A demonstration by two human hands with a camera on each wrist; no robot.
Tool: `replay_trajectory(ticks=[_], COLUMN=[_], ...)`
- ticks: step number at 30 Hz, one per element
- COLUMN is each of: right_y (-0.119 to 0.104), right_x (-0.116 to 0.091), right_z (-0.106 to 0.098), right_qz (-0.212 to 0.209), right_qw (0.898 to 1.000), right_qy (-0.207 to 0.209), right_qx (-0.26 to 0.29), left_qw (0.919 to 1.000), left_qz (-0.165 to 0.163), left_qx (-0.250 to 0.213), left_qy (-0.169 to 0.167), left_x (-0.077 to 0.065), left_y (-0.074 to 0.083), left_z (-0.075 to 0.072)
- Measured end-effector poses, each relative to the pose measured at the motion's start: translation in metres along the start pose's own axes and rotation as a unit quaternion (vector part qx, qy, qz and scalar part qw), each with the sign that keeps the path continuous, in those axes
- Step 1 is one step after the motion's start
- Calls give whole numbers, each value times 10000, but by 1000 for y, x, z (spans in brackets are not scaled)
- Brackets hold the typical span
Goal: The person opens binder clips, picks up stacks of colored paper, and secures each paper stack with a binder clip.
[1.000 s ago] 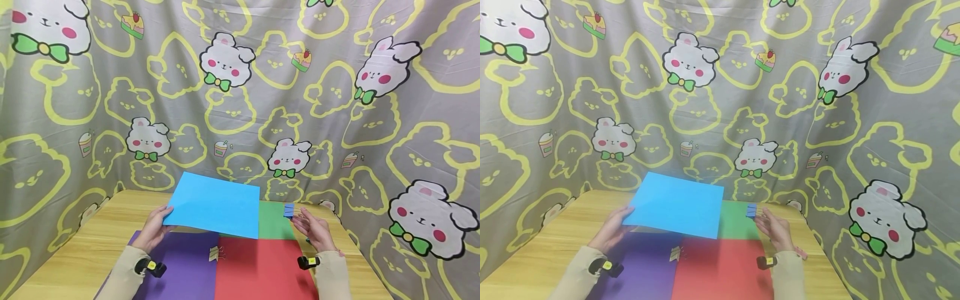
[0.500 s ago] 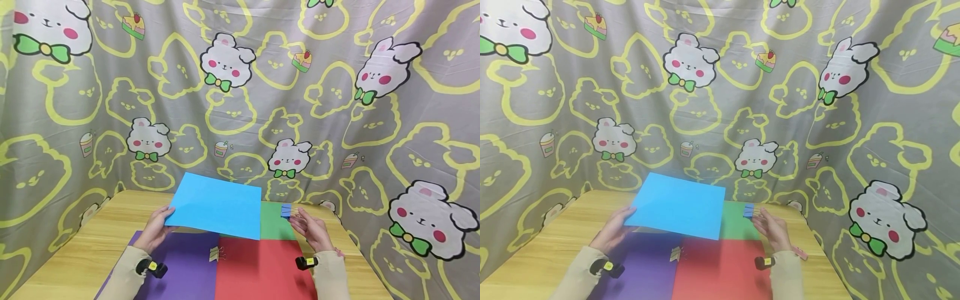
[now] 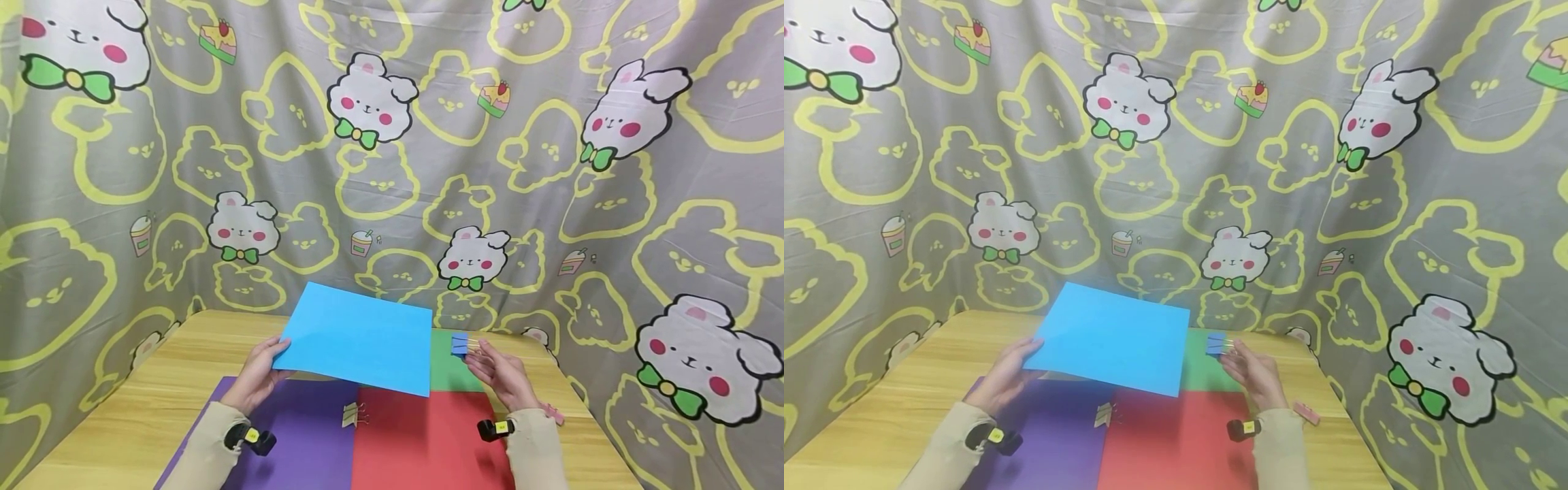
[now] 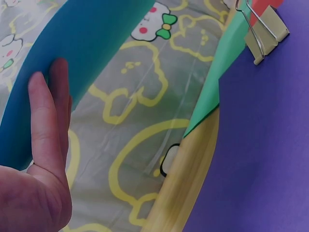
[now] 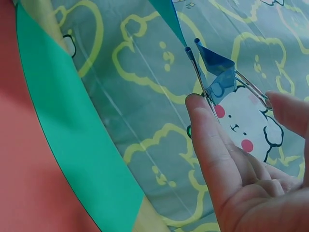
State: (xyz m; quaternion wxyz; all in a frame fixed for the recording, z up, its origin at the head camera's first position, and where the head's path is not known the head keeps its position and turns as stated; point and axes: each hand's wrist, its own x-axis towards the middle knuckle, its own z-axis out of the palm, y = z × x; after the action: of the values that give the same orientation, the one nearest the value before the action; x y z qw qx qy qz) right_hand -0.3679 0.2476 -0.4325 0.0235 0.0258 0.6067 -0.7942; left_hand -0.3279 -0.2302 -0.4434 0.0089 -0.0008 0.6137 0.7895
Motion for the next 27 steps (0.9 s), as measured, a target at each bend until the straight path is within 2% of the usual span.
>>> replay_trajectory(ticks=[14,27], right_y=[5,5], right_x=[1,-3], right_z=[18,23], right_qz=[59,128], right_qw=[9994,9984], right_qy=[-323,-533], right_qx=[-139,-140], left_qw=[10000,9999], left_qz=[-33,8], left_qx=[5,-2], left_qy=[-41,-146], left_x=[-3,-5], left_y=[2,2], left_z=[7,12])
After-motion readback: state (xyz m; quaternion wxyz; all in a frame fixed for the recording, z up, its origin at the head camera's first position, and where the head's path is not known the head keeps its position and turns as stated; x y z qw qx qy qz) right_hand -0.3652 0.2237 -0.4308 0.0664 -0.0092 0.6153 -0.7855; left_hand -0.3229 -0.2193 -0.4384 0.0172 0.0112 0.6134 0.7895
